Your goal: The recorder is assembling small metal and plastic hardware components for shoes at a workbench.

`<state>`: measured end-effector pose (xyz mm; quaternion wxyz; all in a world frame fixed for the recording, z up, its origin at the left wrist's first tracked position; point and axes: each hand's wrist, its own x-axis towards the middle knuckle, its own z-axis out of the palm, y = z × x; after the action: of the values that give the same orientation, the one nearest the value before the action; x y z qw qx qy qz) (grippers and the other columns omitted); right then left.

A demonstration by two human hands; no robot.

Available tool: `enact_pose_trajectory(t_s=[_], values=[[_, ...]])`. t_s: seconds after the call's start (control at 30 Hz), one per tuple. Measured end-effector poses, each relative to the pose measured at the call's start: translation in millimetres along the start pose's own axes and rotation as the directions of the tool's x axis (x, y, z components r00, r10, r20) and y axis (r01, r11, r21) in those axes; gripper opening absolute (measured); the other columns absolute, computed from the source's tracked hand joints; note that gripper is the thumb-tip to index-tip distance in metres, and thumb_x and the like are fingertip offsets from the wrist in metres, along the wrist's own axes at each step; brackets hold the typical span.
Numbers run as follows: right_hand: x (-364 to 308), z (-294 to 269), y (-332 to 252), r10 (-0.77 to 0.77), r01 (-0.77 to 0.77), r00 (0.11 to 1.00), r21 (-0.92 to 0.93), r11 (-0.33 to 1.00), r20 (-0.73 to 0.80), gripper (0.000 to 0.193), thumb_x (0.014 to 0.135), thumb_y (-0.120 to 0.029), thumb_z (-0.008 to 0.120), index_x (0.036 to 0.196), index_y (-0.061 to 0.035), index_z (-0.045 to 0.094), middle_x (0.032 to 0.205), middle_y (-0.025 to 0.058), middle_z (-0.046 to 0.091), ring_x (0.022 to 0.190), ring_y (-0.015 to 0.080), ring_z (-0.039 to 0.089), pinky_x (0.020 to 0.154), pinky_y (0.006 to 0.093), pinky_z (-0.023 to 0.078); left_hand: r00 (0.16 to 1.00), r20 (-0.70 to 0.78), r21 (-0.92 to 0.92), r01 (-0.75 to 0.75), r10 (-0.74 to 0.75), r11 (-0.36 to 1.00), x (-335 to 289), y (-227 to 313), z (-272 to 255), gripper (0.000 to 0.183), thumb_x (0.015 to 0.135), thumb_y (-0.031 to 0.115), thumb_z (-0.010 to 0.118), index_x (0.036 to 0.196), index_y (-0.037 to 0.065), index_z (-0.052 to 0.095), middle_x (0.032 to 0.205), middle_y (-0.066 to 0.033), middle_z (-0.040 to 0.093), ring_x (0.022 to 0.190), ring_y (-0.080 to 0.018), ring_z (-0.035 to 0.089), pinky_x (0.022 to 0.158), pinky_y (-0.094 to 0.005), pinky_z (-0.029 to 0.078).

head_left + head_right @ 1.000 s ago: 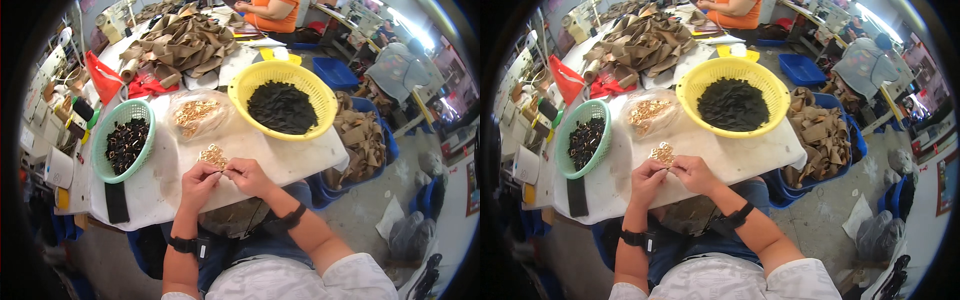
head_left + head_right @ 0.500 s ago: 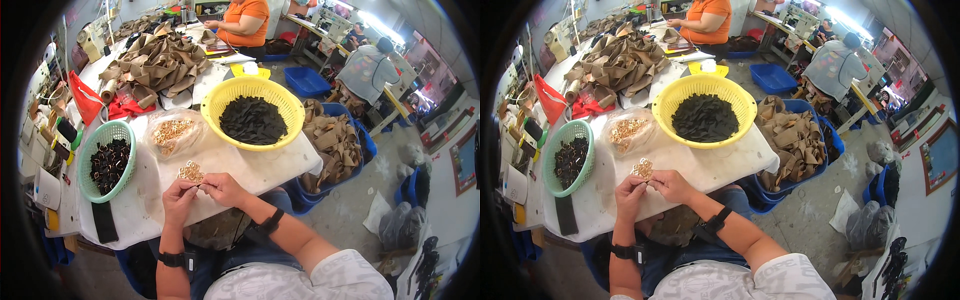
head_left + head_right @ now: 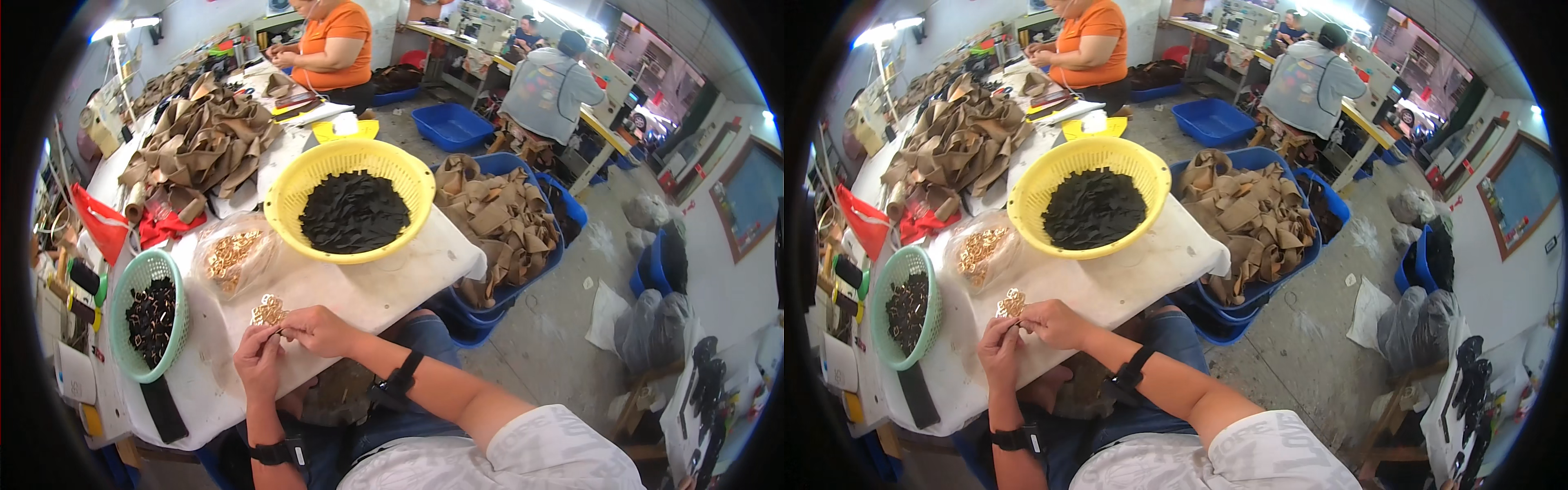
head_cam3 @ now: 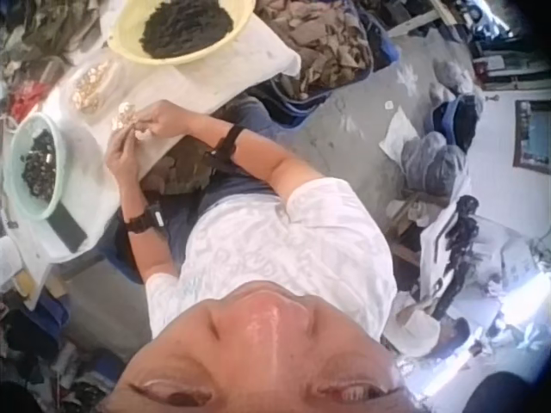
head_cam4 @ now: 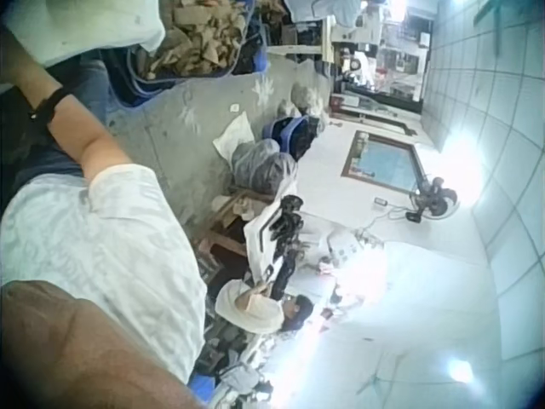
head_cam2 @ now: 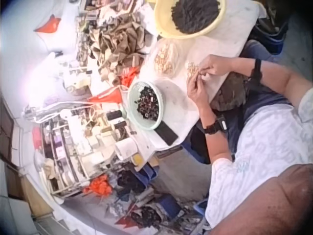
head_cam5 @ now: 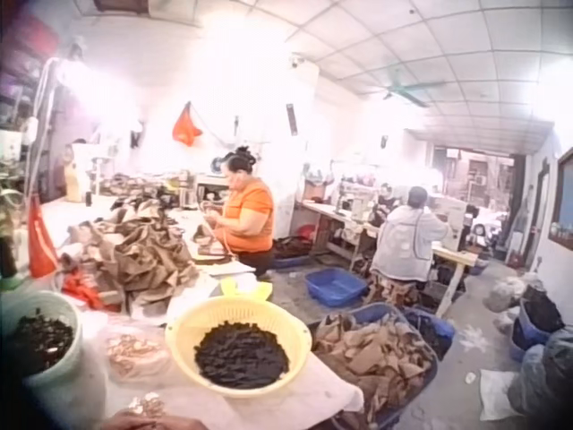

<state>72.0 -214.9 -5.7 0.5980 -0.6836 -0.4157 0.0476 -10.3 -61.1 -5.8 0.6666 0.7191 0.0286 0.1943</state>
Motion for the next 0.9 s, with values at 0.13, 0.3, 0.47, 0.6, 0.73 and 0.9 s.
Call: enact_pose_trajectory(t_s=[0.13,0.3,0.47,0.6,0.73,0.9], values=[[0,-1,6,0.06,-0.06,0.998,0.039,0.997,-0.018,0.007,0.085,-0.006,0.06,0.082,0.0,0.062,0.07,0.0128,0.06,0.062,0.0238,0.058,0.06,0.0334,0.046,1.0,-0.018,0.004,0.003,-0.003,1.0,0,0,4,0.017,0.084,-0.009,0.06,0.098,-0.004,0.07,0.094,-0.0061,0.059,0.069,-0.0098,0.057,0.06,-0.0195,0.047],[1,-3,5,0.039,-0.037,0.999,-0.068,0.997,0.029,0.007,0.083,-0.005,0.06,0.085,-0.0015,0.065,0.073,0.0147,0.063,0.065,0.0263,0.061,0.062,0.034,0.048,0.999,-0.001,0.172,-0.047,0.047,0.984,-4,7,4,0.014,0.084,-0.007,0.063,0.096,-0.004,0.069,0.09,-0.0073,0.062,0.067,-0.0109,0.059,0.056,-0.0223,0.049],[1,7,12,-0.187,0.188,0.982,-0.064,0.98,0.016,0.021,0.079,-0.003,0.058,0.097,-0.0053,0.068,0.078,0.015,0.065,0.07,0.0289,0.063,0.066,0.035,0.05,0.989,-0.031,0.438,-0.114,0.142,0.892,-10,20,-2,0.007,0.083,-0.002,0.064,0.088,-0.004,0.068,0.078,-0.0085,0.062,0.06,-0.0128,0.059,0.054,-0.0249,0.047],[2,-1,-10,0.147,-0.148,0.988,-0.037,0.988,-0.041,0.018,0.089,-0.012,0.06,0.098,0.0016,0.066,0.088,0.0146,0.068,0.079,0.0243,0.065,0.073,0.0333,0.05,0.98,-0.142,0.397,-0.074,0.141,0.915,-6,33,-25,0.007,0.084,0.001,0.064,0.089,-0.002,0.068,0.073,-0.0068,0.063,0.058,-0.0118,0.06,0.053,-0.024,0.046],[0,3,-5,0.285,-0.278,0.957,0.131,0.952,-0.044,0.014,0.09,-0.007,0.06,0.097,0.0025,0.065,0.078,0.0066,0.067,0.07,0.0102,0.061,0.065,0.0248,0.049,0.915,-0.391,0.349,0.043,0.104,0.936,11,52,-91,0.01,0.084,0.004,0.066,0.091,-0.003,0.069,0.069,-0.0051,0.064,0.054,-0.0086,0.058,0.051,-0.0222,0.045],[2,5,-7,0.342,-0.336,0.94,0.167,0.927,-0.008,0.014,0.09,-0.009,0.06,0.096,0.0033,0.065,0.075,0.0049,0.066,0.069,0.0091,0.06,0.063,0.024,0.048,0.853,-0.52,0.515,0.282,0.033,0.81,54,82,-194,0.013,0.078,0.009,0.069,0.085,-0.001,0.071,0.068,-0.0069,0.068,0.055,-0.0112,0.062,0.055,-0.0243,0.049]])
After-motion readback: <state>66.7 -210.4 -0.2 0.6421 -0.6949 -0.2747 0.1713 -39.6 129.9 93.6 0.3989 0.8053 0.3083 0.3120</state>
